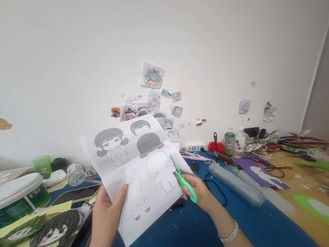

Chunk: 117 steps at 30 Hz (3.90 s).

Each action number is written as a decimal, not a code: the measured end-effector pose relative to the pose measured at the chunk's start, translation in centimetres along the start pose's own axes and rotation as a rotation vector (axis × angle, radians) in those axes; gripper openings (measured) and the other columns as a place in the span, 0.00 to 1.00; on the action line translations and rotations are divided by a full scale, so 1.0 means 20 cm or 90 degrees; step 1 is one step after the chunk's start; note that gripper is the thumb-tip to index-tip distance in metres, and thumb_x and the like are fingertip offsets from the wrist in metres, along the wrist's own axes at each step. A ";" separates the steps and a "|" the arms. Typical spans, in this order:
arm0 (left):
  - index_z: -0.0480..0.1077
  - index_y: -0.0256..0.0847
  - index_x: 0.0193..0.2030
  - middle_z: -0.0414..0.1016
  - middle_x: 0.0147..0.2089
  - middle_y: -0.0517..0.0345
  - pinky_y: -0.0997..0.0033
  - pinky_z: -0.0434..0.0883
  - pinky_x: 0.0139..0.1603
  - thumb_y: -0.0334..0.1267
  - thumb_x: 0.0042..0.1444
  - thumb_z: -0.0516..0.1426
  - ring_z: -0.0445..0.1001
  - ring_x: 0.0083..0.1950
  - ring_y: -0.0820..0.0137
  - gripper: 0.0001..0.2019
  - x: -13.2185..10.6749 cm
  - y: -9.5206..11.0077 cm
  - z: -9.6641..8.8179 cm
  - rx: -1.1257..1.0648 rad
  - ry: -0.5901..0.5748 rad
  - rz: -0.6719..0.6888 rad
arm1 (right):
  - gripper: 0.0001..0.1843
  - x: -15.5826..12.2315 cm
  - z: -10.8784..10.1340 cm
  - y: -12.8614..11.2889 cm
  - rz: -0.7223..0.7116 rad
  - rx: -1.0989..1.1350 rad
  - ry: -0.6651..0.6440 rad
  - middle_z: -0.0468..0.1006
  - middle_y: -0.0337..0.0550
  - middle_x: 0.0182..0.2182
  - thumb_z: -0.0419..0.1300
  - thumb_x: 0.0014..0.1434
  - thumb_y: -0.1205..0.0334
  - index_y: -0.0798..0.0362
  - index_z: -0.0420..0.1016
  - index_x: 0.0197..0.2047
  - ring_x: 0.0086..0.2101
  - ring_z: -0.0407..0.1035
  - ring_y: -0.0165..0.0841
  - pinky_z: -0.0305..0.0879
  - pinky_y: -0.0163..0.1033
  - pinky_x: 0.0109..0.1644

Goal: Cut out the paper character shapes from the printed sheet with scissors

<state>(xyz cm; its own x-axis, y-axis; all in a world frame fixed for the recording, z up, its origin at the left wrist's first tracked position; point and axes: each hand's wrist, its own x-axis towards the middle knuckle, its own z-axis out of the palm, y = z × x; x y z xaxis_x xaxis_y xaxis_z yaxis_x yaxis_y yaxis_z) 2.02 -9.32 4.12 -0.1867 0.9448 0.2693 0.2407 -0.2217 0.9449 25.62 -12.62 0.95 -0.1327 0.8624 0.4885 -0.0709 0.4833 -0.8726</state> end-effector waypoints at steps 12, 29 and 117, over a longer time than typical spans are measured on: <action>0.63 0.43 0.49 0.74 0.47 0.49 0.65 0.74 0.30 0.50 0.45 0.57 0.75 0.40 0.56 0.25 -0.03 0.03 0.01 -0.020 0.007 -0.002 | 0.25 0.01 0.00 0.04 -0.023 0.003 0.010 0.63 0.36 0.18 0.58 0.49 0.43 0.58 0.69 0.39 0.20 0.57 0.26 0.54 0.34 0.24; 0.64 0.46 0.50 0.75 0.44 0.49 0.67 0.73 0.23 0.52 0.43 0.56 0.76 0.36 0.57 0.26 0.00 0.05 -0.03 0.012 -0.023 -0.009 | 0.22 -0.03 -0.09 -0.03 0.048 -0.071 -0.134 0.63 0.36 0.18 0.56 0.53 0.47 0.59 0.70 0.41 0.21 0.56 0.26 0.54 0.34 0.27; 0.66 0.43 0.48 0.74 0.47 0.53 0.63 0.75 0.34 0.52 0.44 0.57 0.74 0.43 0.56 0.25 0.16 -0.07 -0.15 0.105 -0.253 0.070 | 0.11 -0.04 -0.11 0.02 0.231 -0.088 -0.276 0.62 0.33 0.16 0.57 0.53 0.65 0.59 0.73 0.39 0.18 0.55 0.23 0.54 0.31 0.23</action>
<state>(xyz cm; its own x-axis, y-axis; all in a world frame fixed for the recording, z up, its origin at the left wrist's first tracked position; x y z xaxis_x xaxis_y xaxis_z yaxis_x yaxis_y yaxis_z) -1.69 -6.76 4.28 0.2217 0.9444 0.2430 0.3939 -0.3146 0.8636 27.90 -12.74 0.27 -0.5194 0.8501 0.0864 0.1808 0.2081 -0.9612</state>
